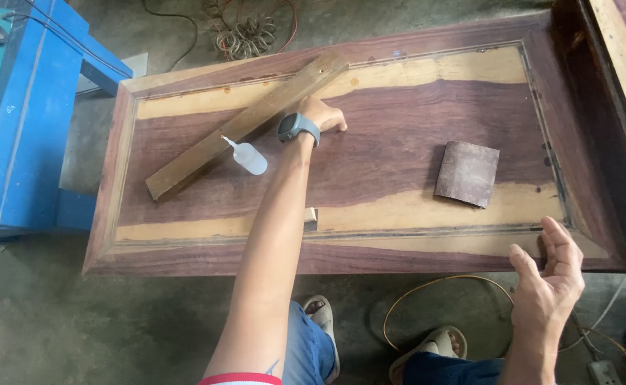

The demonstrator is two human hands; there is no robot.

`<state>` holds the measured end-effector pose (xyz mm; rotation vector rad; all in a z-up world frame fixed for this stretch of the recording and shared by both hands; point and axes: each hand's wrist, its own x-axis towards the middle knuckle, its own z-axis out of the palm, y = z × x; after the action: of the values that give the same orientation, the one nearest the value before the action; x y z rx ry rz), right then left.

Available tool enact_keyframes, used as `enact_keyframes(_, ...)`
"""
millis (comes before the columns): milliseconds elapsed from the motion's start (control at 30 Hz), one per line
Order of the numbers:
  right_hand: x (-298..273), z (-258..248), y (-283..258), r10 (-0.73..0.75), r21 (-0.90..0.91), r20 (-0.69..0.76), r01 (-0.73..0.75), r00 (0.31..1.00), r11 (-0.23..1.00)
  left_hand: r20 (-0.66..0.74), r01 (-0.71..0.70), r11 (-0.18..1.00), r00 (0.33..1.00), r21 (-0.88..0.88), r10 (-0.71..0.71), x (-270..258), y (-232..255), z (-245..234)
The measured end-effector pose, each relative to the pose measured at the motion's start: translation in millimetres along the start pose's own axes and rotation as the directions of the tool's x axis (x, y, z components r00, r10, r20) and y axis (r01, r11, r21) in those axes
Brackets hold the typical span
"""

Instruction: Sanding a wooden block, blowing away sawdust with a power blower, and applying glue to wood surfaces on a table.

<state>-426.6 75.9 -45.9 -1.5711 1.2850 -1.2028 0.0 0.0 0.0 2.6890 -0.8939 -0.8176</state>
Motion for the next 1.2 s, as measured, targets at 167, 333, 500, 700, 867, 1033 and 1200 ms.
enact_keyframes(167, 1.2, 0.7, 9.8, -0.005, 0.009, -0.012, 0.005, 1.000, 1.000, -0.024, -0.014, 0.997, 1.000, 0.078, 0.016, 8.6, -3.4, 5.4)
enact_keyframes(333, -1.0, 1.3, -10.9, 0.038, -0.021, -0.004, -0.038, 0.999, 0.999, -0.011, -0.015, 1.000, 1.000, -0.008, 0.015, 12.8, -2.3, 8.5)
enact_keyframes(500, -1.3, 1.1, -5.6, -0.002, -0.019, 0.006, 0.002, 1.000, 1.000, -0.020, -0.030, 0.998, 0.999, -0.054, 0.029, 5.1, -2.2, 5.8)
enact_keyframes(700, -3.6, 6.6, -22.6, 0.018, 0.000, -0.008, -0.018, 1.000, 1.000, -0.026, 0.002, 0.998, 1.000, 0.062, 0.000, -27.3, 2.3, -13.0)
enact_keyframes(867, -13.2, 17.0, -14.5, -0.316, -0.224, -0.046, 0.299, 0.948, 0.928, -0.010, -0.002, 1.000, 1.000, 0.006, 0.002, -40.0, 2.4, -18.7)
enact_keyframes(1033, -61.2, 98.4, -51.5, -0.529, -0.311, 0.274, 0.594, 0.803, 0.742, -0.109, -0.051, 0.998, 0.993, 0.026, 0.054, -41.4, -15.5, -10.6)
enact_keyframes(1200, -85.3, 197.1, -93.8, -0.439, -0.119, 0.686, 0.685, 0.580, 0.719, -0.103, -0.499, 0.860, 0.866, -0.111, 0.489, -106.4, -55.2, 3.5)
